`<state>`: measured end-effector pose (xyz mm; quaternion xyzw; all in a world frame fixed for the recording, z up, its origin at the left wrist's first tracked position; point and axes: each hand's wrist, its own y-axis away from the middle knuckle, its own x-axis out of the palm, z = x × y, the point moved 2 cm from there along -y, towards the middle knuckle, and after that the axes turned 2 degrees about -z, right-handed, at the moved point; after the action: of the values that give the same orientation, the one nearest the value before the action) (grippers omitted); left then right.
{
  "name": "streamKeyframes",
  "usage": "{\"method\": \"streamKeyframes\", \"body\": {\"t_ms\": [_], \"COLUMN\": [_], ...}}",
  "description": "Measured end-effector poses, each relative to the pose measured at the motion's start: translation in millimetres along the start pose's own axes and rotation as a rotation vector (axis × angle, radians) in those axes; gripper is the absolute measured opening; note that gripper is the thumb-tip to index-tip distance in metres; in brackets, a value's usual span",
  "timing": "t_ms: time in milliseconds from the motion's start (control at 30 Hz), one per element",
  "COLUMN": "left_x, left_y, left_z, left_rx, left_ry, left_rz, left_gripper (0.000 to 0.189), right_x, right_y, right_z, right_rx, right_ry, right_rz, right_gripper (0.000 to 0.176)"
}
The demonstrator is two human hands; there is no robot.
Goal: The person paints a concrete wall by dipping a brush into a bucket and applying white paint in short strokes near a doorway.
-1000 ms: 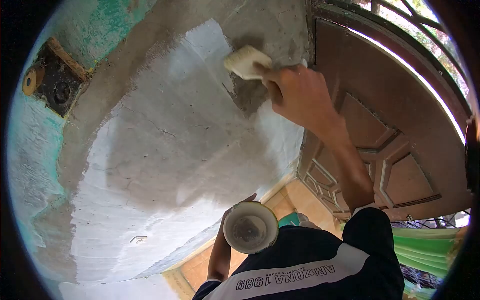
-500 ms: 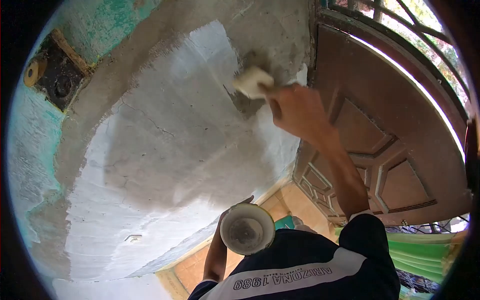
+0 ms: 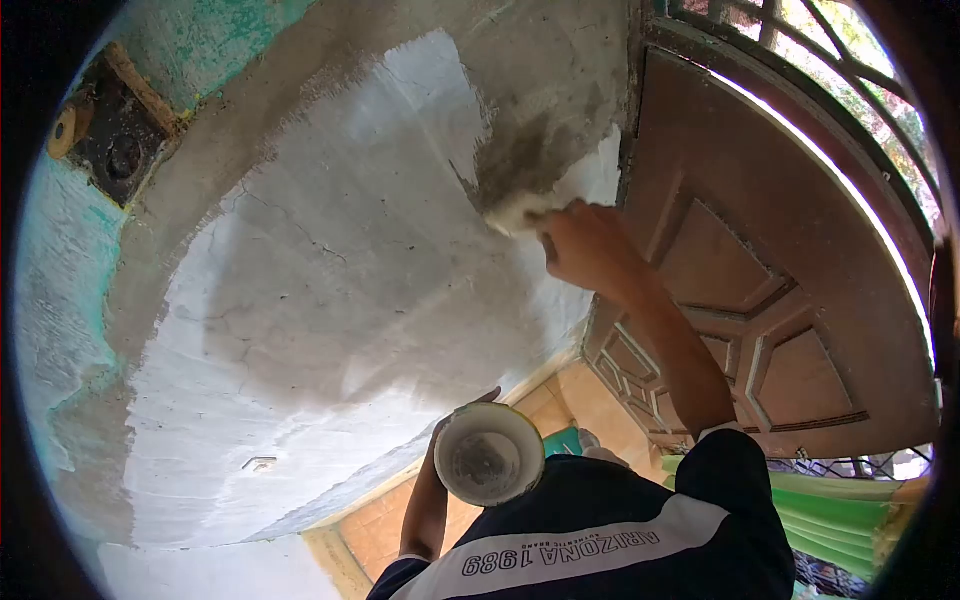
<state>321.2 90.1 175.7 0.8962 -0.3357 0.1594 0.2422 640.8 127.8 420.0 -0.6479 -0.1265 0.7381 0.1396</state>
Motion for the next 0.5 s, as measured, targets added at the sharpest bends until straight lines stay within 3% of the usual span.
{"method": "streamKeyframes", "body": {"t_ms": [67, 133, 233, 400, 500], "left_x": [0.1, 0.5, -6.0, -17.8, -17.0], "left_y": [0.4, -1.4, -0.1, 21.6, 20.2], "left_z": [0.9, -0.2, -5.4, 4.8, 2.9], "left_rx": [0.004, 0.004, 0.002, 0.019, 0.025], "left_ry": [-0.017, -0.035, -0.061, -0.097, -0.12], "left_rz": [-0.001, -0.005, -0.01, -0.012, -0.018], "left_gripper": [0.048, 0.048, 0.049, 0.051, 0.052], "right_x": [-25.4, -59.7, -71.6, 7.0, 17.4], "right_y": [-3.2, -9.9, -19.8, -11.2, 3.8], "right_z": [1.6, 8.1, 13.8, -8.9, -23.3], "right_rx": [-0.017, -0.01, 0.002, 0.004, -0.028], "right_ry": [-0.015, -0.204, -0.045, 0.031, 0.028], "right_rz": [-0.116, -0.456, -0.461, -0.268, -0.18], "right_gripper": [0.038, 0.038, 0.037, 0.035, 0.035]}}
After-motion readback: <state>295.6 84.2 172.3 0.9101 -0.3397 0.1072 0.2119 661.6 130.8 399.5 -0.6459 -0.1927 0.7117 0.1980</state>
